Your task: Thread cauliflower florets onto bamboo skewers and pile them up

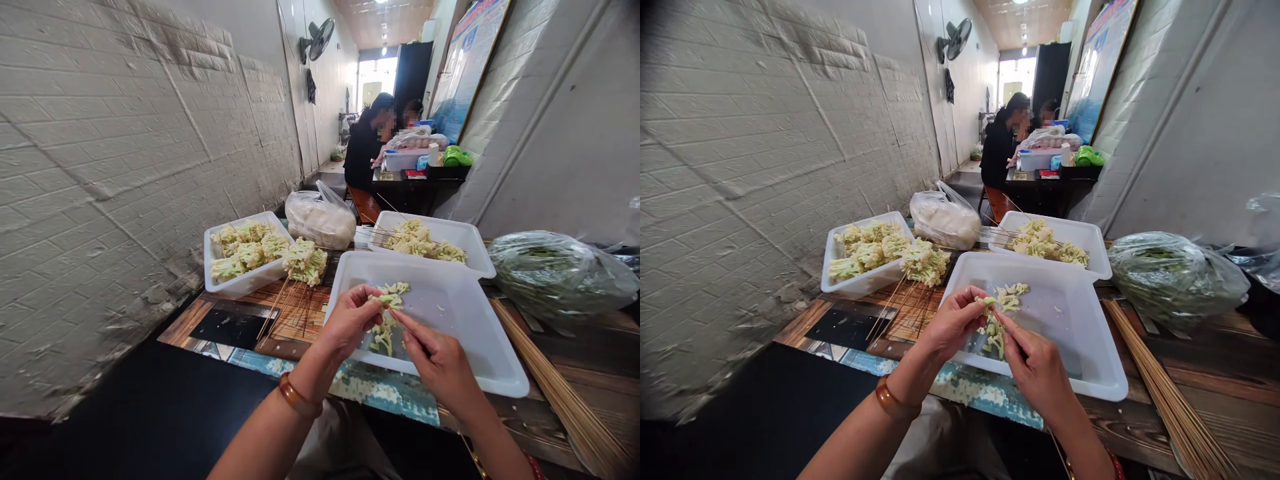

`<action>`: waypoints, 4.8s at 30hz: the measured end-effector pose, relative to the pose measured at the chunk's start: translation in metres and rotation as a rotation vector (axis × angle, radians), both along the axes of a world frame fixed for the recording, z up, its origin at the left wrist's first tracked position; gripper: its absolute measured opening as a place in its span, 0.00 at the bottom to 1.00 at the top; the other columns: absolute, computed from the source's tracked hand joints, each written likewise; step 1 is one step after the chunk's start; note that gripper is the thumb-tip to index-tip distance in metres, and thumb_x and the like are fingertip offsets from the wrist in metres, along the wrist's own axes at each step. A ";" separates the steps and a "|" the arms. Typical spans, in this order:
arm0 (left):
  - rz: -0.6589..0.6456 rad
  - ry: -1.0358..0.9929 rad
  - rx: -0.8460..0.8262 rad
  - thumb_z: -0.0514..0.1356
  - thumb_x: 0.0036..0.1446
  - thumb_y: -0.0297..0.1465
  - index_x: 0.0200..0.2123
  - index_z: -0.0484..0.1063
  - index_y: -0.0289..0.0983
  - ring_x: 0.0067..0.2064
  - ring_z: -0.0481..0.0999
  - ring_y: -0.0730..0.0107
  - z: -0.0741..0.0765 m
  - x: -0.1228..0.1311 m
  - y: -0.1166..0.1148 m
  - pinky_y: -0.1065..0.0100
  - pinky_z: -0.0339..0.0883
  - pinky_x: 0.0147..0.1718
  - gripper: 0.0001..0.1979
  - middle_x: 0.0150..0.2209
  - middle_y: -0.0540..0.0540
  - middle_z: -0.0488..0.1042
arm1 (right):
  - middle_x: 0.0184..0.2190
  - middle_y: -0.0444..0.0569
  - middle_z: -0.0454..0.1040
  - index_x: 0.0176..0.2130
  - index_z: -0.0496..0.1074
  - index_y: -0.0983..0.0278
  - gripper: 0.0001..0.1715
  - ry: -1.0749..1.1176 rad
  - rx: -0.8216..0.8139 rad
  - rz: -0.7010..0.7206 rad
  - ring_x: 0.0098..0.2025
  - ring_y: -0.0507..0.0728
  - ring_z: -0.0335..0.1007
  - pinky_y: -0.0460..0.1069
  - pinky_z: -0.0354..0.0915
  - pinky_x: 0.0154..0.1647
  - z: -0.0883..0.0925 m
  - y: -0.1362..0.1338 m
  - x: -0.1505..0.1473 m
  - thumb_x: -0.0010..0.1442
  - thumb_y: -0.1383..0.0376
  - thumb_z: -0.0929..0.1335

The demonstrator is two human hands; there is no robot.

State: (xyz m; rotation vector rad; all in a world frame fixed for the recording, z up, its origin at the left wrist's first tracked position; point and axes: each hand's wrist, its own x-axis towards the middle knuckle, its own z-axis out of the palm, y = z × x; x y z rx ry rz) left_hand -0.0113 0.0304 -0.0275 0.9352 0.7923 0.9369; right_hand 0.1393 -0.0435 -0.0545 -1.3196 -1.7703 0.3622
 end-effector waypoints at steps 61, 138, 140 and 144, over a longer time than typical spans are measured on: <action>-0.086 -0.090 0.086 0.70 0.42 0.34 0.25 0.70 0.33 0.22 0.59 0.82 -0.007 -0.001 0.001 0.74 0.47 0.22 0.14 0.22 0.52 0.67 | 0.49 0.55 0.77 0.54 0.72 0.67 0.24 0.033 -0.123 -0.005 0.43 0.58 0.77 0.51 0.73 0.44 -0.003 -0.003 0.003 0.66 0.59 0.58; -0.457 1.225 1.052 0.55 0.53 0.25 0.27 0.74 0.35 0.30 0.69 0.64 -0.035 -0.008 0.049 0.64 0.62 0.35 0.07 0.29 0.39 0.71 | 0.15 0.39 0.61 0.36 0.73 0.64 0.22 0.399 -0.203 -0.219 0.19 0.51 0.57 0.46 0.55 0.22 0.000 0.005 0.031 0.63 0.51 0.62; -0.412 1.132 0.976 0.57 0.49 0.23 0.25 0.72 0.36 0.29 0.68 0.64 -0.040 -0.007 0.049 0.64 0.62 0.35 0.06 0.27 0.42 0.70 | 0.16 0.39 0.61 0.37 0.74 0.65 0.22 0.378 -0.208 -0.215 0.19 0.51 0.58 0.46 0.55 0.22 0.001 0.005 0.030 0.63 0.51 0.61; -0.371 1.081 0.892 0.60 0.41 0.20 0.16 0.66 0.37 0.28 0.67 0.66 -0.042 -0.007 0.050 0.65 0.62 0.33 0.09 0.22 0.45 0.66 | 0.16 0.39 0.62 0.36 0.73 0.65 0.22 0.364 -0.205 -0.209 0.20 0.51 0.58 0.46 0.56 0.23 0.001 0.005 0.029 0.63 0.51 0.61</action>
